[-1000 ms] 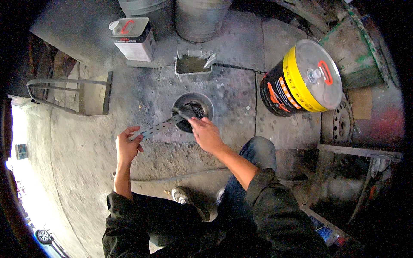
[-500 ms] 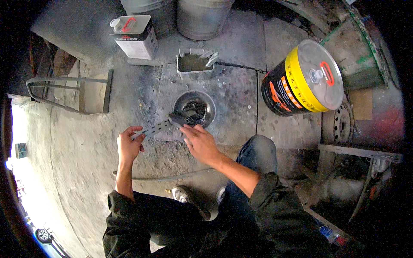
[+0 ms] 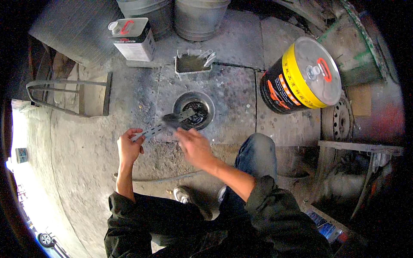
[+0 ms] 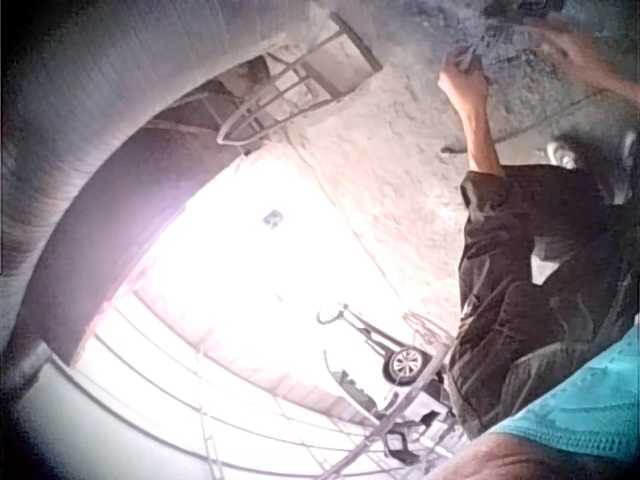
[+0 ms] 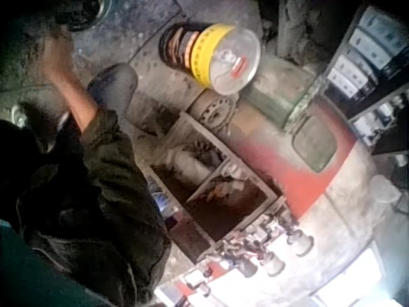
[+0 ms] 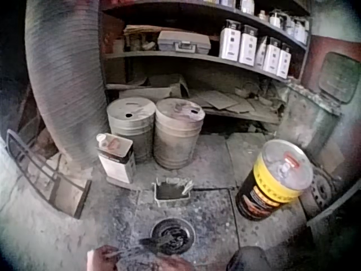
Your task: The person mixes a dark liquid in a metal bucket using a stick, then pours it into a spray gun. They add a dark powder from a paper cone and stir again. Finally, they open a rectangular metal can and pour a clear liquid into a small glass jar.
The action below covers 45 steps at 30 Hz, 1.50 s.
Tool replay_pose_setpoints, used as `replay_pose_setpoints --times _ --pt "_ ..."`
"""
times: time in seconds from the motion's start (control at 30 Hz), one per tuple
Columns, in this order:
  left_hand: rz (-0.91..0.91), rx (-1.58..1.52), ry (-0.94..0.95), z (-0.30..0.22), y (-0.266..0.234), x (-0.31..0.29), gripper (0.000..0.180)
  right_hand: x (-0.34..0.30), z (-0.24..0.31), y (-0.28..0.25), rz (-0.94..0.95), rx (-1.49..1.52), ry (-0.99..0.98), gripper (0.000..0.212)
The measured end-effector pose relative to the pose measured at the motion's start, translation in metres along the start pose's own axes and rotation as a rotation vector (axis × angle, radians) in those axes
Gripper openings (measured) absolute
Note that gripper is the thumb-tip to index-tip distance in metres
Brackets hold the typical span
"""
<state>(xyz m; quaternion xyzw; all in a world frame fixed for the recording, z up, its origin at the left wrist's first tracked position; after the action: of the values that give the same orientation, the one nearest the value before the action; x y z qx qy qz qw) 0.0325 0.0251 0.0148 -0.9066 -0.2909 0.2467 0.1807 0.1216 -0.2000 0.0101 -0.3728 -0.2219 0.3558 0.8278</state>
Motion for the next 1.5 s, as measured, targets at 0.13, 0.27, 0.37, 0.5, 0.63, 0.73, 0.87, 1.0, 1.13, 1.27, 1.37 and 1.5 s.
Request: replay_pose_setpoints --times 0.13,0.27,0.37,0.5,0.63,0.73,0.87,1.0,1.13,1.27,1.37,1.5 --pt "0.012 -0.044 0.025 0.0 0.001 0.0 0.02 0.002 -0.071 0.015 0.03 -0.063 0.209 0.04" --pt "0.046 0.001 0.038 -0.006 -0.001 -0.002 0.023 0.006 -0.106 0.025 -0.034 -0.075 0.285 0.042" --pt "0.052 0.154 0.177 -0.018 -0.007 -0.008 0.026 0.012 -0.133 0.023 -0.031 0.116 0.427 0.041" --pt "0.113 0.377 0.481 -0.031 -0.003 -0.025 0.029 0.031 -0.153 -0.007 0.049 0.251 0.542 0.038" --pt "0.148 0.419 0.55 -0.043 0.005 -0.032 0.028 0.029 -0.076 -0.024 0.131 0.011 0.305 0.034" --pt "0.127 0.373 0.54 -0.044 0.003 -0.034 0.024 0.018 -0.018 -0.042 0.115 0.095 0.243 0.034" --pt "0.143 0.374 0.541 -0.036 0.002 -0.032 0.026 0.007 -0.048 -0.021 0.015 0.188 0.394 0.035" --pt "0.139 0.393 0.549 -0.038 0.002 -0.03 0.026 0.006 -0.124 0.01 -0.084 0.176 0.551 0.036" --pt "0.152 0.412 0.444 -0.03 -0.001 -0.023 0.027 0.008 -0.113 0.007 -0.065 0.221 0.616 0.037" --pt "0.16 0.278 0.379 -0.012 -0.001 -0.016 0.027 -0.001 -0.028 -0.003 -0.141 0.236 0.352 0.039" --pt "0.16 0.241 0.361 -0.015 -0.001 -0.013 0.026 -0.012 -0.021 0.002 -0.161 0.273 0.367 0.039" --pt "0.147 0.277 0.344 -0.016 -0.005 -0.014 0.026 -0.008 -0.092 0.022 -0.147 0.154 0.596 0.038"
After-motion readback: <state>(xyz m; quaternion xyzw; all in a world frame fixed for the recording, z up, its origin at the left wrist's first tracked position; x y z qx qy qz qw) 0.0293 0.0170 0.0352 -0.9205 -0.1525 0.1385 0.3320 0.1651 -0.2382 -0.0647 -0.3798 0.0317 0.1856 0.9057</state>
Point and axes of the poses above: each hand's wrist, its own x-axis towards the middle knuckle, its own y-axis out of the palm, z = x × y, the point moved 6 cm from there along x, towards the middle knuckle, and after that the axes turned 7 degrees about -x, right-handed, at the moved point
